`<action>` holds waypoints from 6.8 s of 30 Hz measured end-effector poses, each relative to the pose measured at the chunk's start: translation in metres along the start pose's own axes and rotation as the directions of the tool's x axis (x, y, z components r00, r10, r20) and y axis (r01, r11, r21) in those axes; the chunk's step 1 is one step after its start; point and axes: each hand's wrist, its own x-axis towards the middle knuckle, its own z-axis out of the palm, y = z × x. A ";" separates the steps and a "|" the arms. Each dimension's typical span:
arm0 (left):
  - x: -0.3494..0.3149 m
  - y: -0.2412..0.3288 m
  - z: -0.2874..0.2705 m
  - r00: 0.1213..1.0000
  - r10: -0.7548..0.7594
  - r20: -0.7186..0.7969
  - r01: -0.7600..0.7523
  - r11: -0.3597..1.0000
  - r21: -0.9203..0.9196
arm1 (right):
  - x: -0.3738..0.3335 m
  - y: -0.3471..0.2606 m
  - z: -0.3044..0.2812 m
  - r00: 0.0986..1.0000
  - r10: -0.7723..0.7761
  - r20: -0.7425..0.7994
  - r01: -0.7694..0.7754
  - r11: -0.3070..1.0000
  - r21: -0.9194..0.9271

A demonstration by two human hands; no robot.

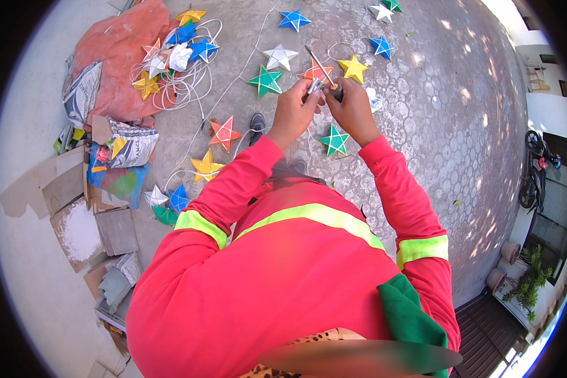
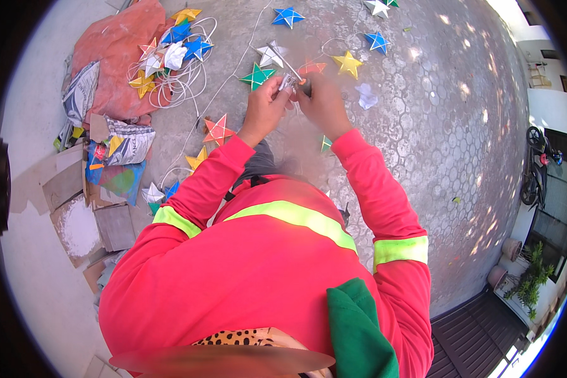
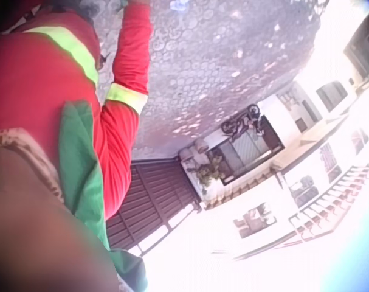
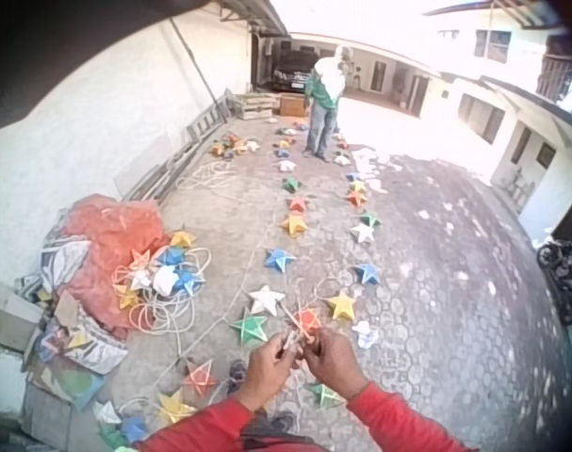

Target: The person sits on the ground and uses a screwdriver to tighten screws on a small electrical component connected to a string of star-shaped lights. They then use a heat gun to apply heat to the component.

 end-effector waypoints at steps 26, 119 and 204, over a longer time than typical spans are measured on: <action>0.006 0.023 -0.006 0.897 -0.173 0.407 0.341 0.857 -0.387 | 0.026 -0.001 -0.060 0.960 -0.187 0.206 0.188 0.982 0.015; 0.030 0.030 -0.009 0.950 0.232 -0.208 -0.241 0.970 -0.017 | -0.041 -0.090 -0.075 0.995 -0.080 0.064 0.097 0.934 -0.345; 0.034 0.028 -0.008 0.983 0.127 -0.133 -0.113 0.988 0.110 | -0.013 -0.070 -0.117 0.979 0.086 0.184 -0.079 0.996 -0.048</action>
